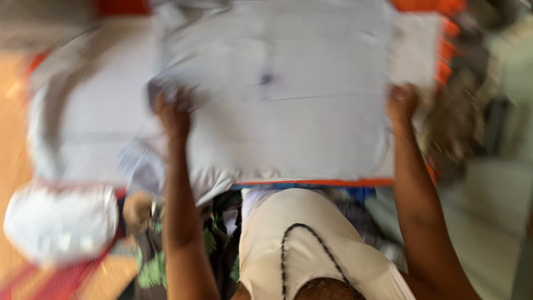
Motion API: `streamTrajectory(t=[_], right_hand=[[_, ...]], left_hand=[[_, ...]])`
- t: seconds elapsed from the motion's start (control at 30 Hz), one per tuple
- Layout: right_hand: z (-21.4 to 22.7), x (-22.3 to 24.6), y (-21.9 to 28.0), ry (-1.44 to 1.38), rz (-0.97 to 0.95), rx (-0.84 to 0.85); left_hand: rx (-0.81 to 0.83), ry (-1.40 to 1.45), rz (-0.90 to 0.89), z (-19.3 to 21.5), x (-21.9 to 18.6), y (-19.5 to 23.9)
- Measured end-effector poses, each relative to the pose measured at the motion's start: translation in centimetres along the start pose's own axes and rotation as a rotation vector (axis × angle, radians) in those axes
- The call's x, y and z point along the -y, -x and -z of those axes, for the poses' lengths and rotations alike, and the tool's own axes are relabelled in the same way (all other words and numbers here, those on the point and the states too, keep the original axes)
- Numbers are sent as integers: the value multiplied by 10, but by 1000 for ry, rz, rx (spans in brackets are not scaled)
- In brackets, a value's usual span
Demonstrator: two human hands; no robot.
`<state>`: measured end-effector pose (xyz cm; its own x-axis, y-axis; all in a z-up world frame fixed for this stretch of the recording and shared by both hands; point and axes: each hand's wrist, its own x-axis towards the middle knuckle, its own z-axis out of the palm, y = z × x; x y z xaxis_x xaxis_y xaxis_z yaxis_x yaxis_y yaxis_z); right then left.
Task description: The person irons a white shirt on a board using a heavy metal iron, smoothing the fabric by hand and then folding the shirt.
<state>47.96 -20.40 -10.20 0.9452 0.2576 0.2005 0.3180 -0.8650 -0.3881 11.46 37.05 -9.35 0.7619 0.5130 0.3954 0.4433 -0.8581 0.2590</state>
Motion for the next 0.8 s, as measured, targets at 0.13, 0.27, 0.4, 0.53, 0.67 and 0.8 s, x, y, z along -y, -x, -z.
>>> streamTrajectory(t=[0.13,0.27,0.4,0.53,0.67,0.8], right_hand=[[3,0,9,151,-188,52],[29,30,-2,-250,-499,385],[38,52,-3,-169,-470,264],[30,30,9,-595,-482,241],[41,58,-3,-802,-391,242],[114,141,-76,-930,-282,333]], left_hand=[[250,242,137,-2,23,-17],[409,57,272,-5,33,-22],[305,164,356,-3,33,-21],[364,204,334,-23,44,-8],[418,190,453,-44,51,-3],[498,132,557,-64,42,-22]])
